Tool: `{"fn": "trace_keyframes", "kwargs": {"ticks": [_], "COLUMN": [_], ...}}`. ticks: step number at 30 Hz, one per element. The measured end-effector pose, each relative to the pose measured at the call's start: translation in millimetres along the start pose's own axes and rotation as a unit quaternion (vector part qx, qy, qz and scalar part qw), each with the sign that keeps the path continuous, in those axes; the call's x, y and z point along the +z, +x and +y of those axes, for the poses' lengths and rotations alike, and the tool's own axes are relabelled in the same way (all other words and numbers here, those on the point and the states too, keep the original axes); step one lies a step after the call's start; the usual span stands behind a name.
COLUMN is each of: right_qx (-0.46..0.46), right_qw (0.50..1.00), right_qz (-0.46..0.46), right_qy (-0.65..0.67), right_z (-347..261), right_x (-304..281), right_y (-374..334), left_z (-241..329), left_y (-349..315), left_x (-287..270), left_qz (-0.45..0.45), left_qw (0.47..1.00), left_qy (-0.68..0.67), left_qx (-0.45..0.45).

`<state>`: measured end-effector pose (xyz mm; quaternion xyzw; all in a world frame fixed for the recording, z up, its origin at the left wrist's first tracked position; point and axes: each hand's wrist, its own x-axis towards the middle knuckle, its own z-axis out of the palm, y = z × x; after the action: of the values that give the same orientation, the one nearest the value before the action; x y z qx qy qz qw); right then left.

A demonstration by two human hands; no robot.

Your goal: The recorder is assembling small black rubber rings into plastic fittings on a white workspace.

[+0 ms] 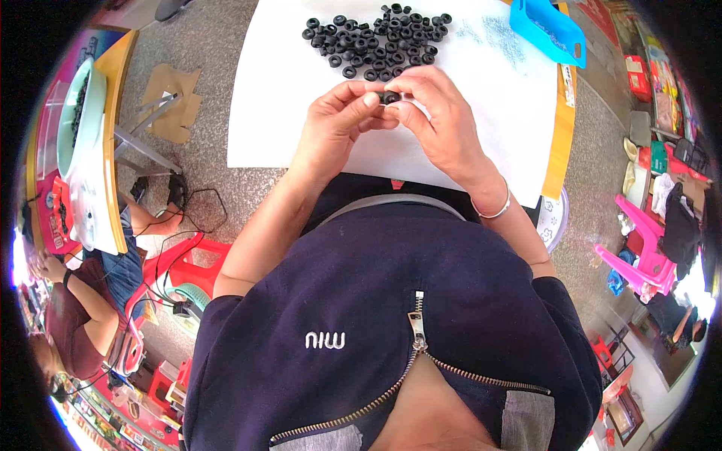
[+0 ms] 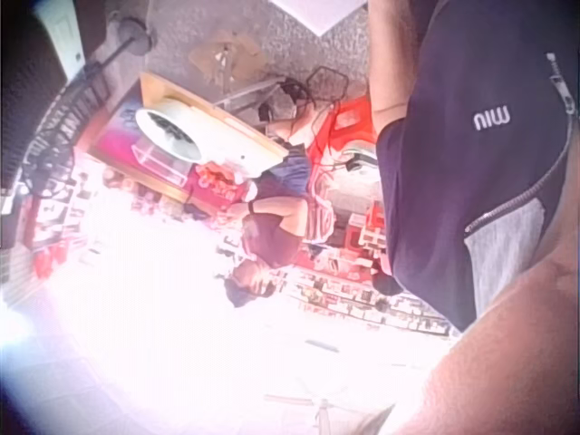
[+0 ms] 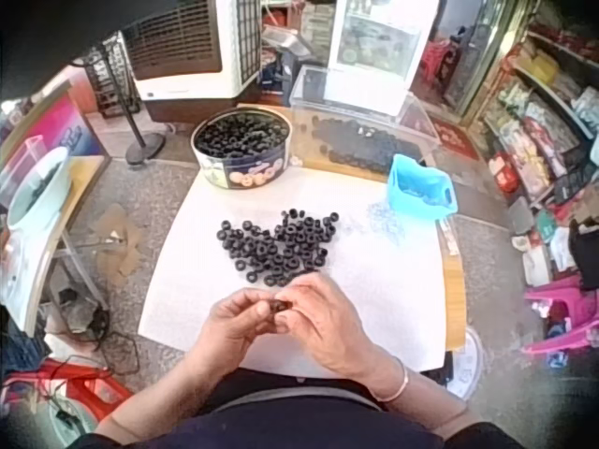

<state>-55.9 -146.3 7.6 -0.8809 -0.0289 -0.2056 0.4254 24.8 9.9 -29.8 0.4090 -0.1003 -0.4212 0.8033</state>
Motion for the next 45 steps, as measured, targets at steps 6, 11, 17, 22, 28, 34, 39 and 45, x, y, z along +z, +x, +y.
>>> {"fn": "trace_keyframes", "kwargs": {"ticks": [6,11,17,22,28,34,39,45], "right_qx": [0.085,0.18,0.272,0.299,0.286,0.257,0.179,0.137], "right_qw": [0.994,0.968,0.881,0.815,0.825,0.864,0.946,0.976], "right_qz": [-0.023,0.021,0.037,0.043,0.051,0.03,0.035,0.106], "right_qy": [0.057,0.173,0.386,0.495,0.485,0.432,0.267,0.135], "right_z": [-9.5,-3.4,7.4,14.3,10.7,8.6,5.9,-0.8], "right_x": [1.0,11.8,15.6,16.7,17.7,18.1,17.9,17.5], "right_y": [-1.9,-7.3,-9.5,-13.5,-14.6,-13.8,-13.0,-12.1], "left_z": [2.9,-3.6,1.2,7.1,8.0,8.9,-0.8,4.8], "left_y": [-3.1,-1.3,-1.3,-0.6,-2.5,-4.7,-1.0,-1.7], "left_x": [3.3,3.1,-0.1,1.6,3.1,10.9,-0.9,8.1], "left_qz": [0.074,0.039,0.054,0.062,0.012,-0.002,-0.02,0.075], "left_qw": [0.977,0.998,0.997,0.995,0.992,0.985,0.978,0.975], "left_qy": [0.199,0.03,-0.046,-0.069,-0.096,-0.109,-0.162,-0.169], "left_qx": [0.03,0.036,-0.004,-0.031,-0.085,-0.136,-0.132,-0.12]}}
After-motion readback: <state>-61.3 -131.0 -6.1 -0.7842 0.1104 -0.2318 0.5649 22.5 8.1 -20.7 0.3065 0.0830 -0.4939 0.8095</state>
